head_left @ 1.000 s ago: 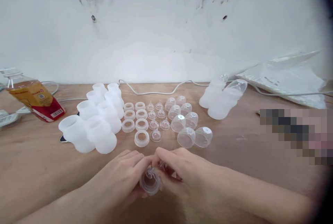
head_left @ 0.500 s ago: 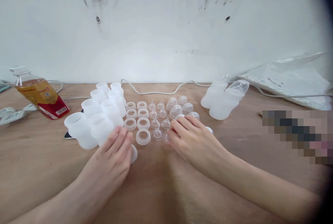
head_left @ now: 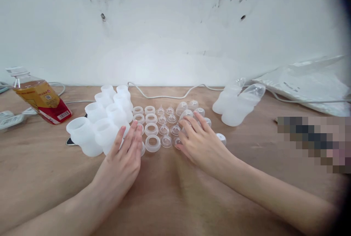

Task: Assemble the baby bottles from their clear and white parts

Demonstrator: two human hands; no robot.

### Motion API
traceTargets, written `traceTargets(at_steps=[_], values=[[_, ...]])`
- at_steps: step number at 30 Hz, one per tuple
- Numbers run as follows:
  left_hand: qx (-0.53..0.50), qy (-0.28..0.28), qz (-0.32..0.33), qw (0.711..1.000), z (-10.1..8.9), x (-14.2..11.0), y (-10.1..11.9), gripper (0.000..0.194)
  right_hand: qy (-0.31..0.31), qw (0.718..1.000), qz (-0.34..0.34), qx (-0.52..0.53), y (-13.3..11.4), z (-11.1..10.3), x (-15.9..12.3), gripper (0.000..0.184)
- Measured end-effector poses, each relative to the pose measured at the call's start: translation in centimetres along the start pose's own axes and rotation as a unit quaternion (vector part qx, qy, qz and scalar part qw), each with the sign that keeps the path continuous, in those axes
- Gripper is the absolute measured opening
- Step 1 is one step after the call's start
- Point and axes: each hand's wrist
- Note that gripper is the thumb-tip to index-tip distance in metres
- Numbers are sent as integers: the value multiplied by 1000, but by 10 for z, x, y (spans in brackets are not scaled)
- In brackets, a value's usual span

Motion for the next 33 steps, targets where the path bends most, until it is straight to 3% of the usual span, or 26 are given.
traceTargets(at_steps=[7,10,12,14,16,19,22,24,26,29,31,33], values=[[-4,-11,-10,1000,5,4,-2,40,5,999,24,28,-3,-6,1,17],[-27,7,-11,1000,7,4,-3,40,27,997,35,61,10,-16,5,21],[-27,20,-3,999,8,3,-4,40,42,993,91,68,31,-22,7,24],[-23,26,-1,999,9,2,-4,40,56,973,221,37,60,-23,6,30],[-29,30,-2,999,9,2,-2,38,63,939,337,-15,89,-18,2,50],[-53,54,-6,997,7,4,2,36,-2,898,440,-14,123,-7,-8,71],[-75,95,-3,993,-2,7,3,34,-112,877,466,50,141,-9,-17,63],[-92,111,6,989,-13,9,2,34,-134,872,468,53,142,-26,-21,58],[-117,118,16,986,-28,12,1,38,-87,882,461,42,131,-53,-22,54],[-168,147,-4,975,-54,22,2,52,90,899,395,164,92,-92,-18,39],[-189,168,-26,967,-68,31,6,61,214,882,317,275,58,-104,-14,32],[-187,173,-15,967,-75,41,11,63,247,853,259,379,28,-104,-10,30]])
Point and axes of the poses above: each hand's wrist, its own x-axis towards the middle knuckle, its own z-axis out of the palm, y = z × x
